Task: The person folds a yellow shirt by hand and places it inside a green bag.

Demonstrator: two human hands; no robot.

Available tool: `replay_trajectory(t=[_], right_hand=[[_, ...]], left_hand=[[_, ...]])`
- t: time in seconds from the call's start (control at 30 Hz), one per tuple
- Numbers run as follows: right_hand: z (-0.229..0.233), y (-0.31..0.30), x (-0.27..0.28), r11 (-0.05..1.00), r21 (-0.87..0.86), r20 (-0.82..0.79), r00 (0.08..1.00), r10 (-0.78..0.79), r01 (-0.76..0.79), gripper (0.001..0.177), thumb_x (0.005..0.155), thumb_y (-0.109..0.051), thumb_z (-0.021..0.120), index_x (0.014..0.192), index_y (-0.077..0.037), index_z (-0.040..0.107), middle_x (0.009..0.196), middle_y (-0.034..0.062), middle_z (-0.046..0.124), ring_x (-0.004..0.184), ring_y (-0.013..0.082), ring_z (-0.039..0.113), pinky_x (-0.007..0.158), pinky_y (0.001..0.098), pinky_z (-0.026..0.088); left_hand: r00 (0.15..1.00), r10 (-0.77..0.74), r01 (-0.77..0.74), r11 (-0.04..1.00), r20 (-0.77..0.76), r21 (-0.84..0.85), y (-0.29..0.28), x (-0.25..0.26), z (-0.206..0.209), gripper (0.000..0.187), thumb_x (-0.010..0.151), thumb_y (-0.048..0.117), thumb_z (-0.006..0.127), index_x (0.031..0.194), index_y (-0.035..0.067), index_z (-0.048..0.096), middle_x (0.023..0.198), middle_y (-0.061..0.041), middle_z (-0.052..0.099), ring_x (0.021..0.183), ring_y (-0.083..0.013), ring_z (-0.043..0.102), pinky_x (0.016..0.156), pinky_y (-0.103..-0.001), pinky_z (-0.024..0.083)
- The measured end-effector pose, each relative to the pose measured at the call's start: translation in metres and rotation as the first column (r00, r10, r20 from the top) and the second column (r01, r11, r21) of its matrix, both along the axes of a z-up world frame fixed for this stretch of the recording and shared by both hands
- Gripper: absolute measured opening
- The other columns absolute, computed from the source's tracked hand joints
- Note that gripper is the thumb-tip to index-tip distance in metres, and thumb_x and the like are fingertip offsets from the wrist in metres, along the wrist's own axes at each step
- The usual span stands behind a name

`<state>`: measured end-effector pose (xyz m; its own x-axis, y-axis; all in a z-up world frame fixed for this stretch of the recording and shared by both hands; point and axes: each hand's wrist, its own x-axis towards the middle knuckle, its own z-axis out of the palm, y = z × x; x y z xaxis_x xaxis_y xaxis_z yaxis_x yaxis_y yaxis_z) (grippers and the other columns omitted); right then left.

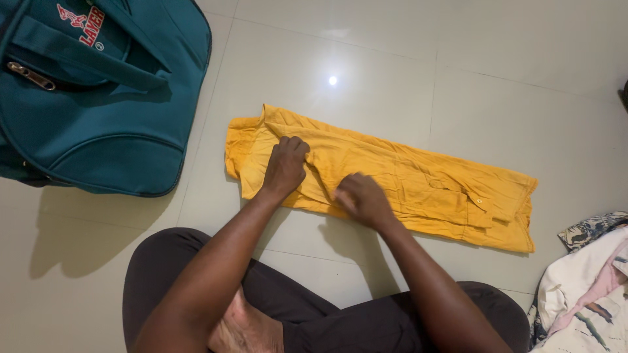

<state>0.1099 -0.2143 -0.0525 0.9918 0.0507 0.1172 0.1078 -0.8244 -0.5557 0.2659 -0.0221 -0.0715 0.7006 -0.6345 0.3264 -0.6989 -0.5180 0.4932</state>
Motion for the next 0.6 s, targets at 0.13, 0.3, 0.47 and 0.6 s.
replay_trajectory(t=[0.13,0.3,0.47,0.6], right_hand=[[-0.013,-0.02,0.002,0.959,-0.006,-0.036,0.959,-0.283,0.283,0.017,0.11,-0.027,0.058,0.118,-0.015,0.067,0.12,0.0031,0.066,0.114,0.0259,0.06,0.099,0.0421,0.05],[-0.034,-0.018,0.001,0.896,-0.391,0.073,0.977,-0.199,0.212,0.062,0.101,-0.047,0.048,0.155,-0.019,0.041,0.163,0.0059,0.036,0.151,0.0277,0.029,0.118,0.0555,0.02],[-0.043,-0.059,-0.01,0.842,-0.434,0.001,0.935,-0.355,0.32,0.065,0.105,-0.05,0.038,0.162,-0.019,0.029,0.17,0.0012,0.026,0.156,0.0221,0.022,0.125,0.0549,0.01],[-0.049,-0.112,-0.04,0.776,-0.468,0.059,0.891,-0.45,0.423,0.062,0.109,-0.044,0.034,0.164,-0.017,0.028,0.17,0.0022,0.027,0.157,0.0212,0.024,0.125,0.0556,0.01]], left_hand=[[0.997,-0.061,0.058,0.996,-0.049,-0.061,-0.011,-0.015,-0.001,0.026,0.09,0.007,0.061,0.116,0.005,0.064,0.121,-0.012,0.064,0.121,-0.0332,0.057,0.099,-0.046,0.045],[0.973,-0.205,0.23,0.911,-0.107,0.343,-0.015,-0.022,-0.01,0.09,0.087,0.066,0.06,0.158,0.018,0.033,0.167,-0.011,0.021,0.153,-0.0357,0.011,0.12,-0.053,0.011],[0.976,-0.098,0.184,0.848,-0.194,0.498,-0.012,-0.016,-0.007,0.11,0.077,0.082,0.059,0.163,0.027,0.019,0.172,-0.006,0.006,0.158,-0.0309,-0.003,0.124,-0.054,0.005],[0.986,-0.048,0.119,0.875,-0.16,0.47,-0.011,-0.014,-0.008,0.118,0.07,0.088,0.059,0.162,0.026,0.019,0.171,-0.009,0.004,0.156,-0.0297,-0.008,0.121,-0.058,0.002]])
